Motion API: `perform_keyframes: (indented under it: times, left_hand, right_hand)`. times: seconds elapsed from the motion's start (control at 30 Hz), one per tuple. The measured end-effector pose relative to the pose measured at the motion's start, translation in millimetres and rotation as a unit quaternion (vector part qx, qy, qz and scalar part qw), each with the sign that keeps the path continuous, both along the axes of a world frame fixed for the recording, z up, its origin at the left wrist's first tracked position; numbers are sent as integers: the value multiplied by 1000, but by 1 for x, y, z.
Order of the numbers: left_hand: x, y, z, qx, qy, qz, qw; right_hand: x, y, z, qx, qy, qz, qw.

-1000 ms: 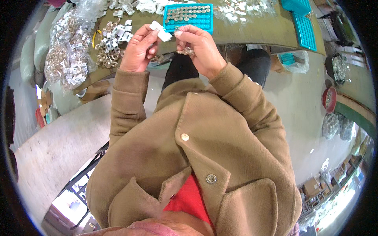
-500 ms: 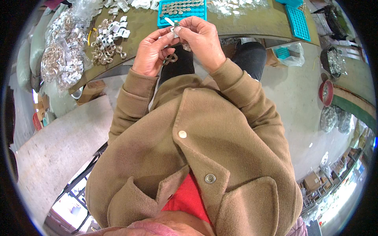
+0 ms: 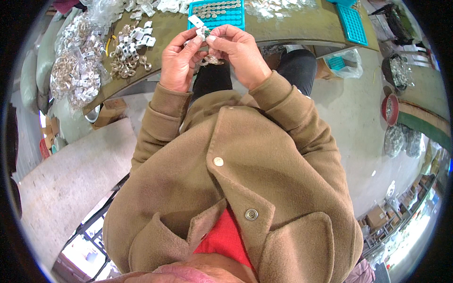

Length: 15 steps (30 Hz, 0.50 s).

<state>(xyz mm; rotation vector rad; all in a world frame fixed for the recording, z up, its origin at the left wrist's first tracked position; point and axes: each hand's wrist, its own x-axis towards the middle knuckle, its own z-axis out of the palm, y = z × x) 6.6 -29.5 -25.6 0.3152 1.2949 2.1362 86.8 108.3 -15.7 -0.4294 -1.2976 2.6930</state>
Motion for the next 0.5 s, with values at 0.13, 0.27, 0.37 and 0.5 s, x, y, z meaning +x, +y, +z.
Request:
perform_keyframes:
  times: [0.13, 0.27, 0.37, 0.5]
  left_hand:
    - [4, 0, 2, -43, 67, 30, 996]
    - [11, 3, 3, -102, 96, 68, 988]
    - [14, 6, 3, -142, 150, 75, 976]
    - [15, 5, 6, -179, 173, 54, 967]
  right_hand:
    - [0, -2, -1, 36, 17, -4, 999]
    - [-3, 2, 0, 116, 51, -8, 992]
    - [-5, 1, -1, 133, 38, -18, 990]
    - [-6, 1, -5, 153, 19, -34, 987]
